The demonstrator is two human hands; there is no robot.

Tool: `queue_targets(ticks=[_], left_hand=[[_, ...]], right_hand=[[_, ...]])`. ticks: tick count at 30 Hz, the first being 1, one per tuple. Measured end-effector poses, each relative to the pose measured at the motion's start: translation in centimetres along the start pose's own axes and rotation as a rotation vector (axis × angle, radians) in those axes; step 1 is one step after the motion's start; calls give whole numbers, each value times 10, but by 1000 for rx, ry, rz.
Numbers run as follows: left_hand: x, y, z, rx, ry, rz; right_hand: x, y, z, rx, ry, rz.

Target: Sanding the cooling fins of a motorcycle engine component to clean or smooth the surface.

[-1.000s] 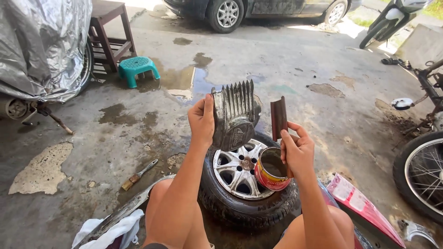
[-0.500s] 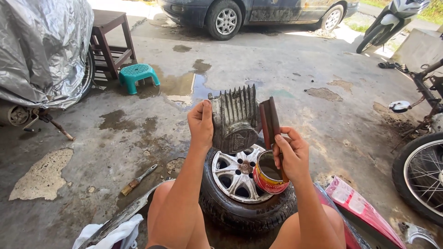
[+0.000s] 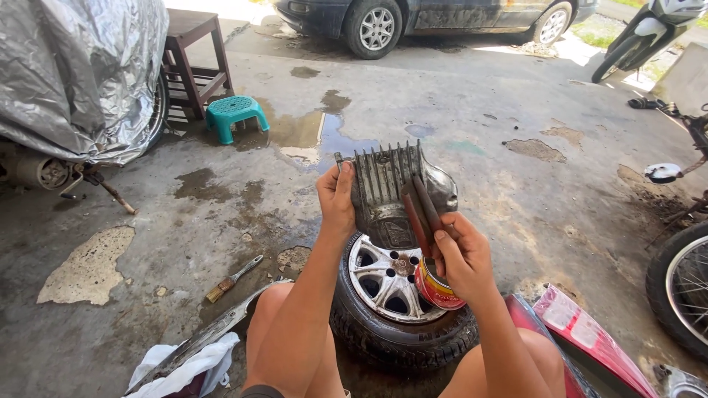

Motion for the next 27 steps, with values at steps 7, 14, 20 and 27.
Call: queue_targets(ticks=[7,14,20,27], left_hand=[[-25,-6,-15,-2,63,41],[-35,-9,-17,-33,75,30],[-8,3,10,-40,-20,19],[-10,23,21,-4,-221,-90]], right_hand=[[-10,2,2,9,90,-51],[-30,3,5,131,261,-202],[-35,12,30,91,162,-178],[5,0,26,150,329,177]])
Point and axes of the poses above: each hand's wrist, its own y-axis away from the middle knuckle, its own z-axis out of the palm, x = y × z, the point moved 6 cm from there along -y, towards the middle knuckle, and after that the axes turned 3 degrees about x, right-handed, at the moved point
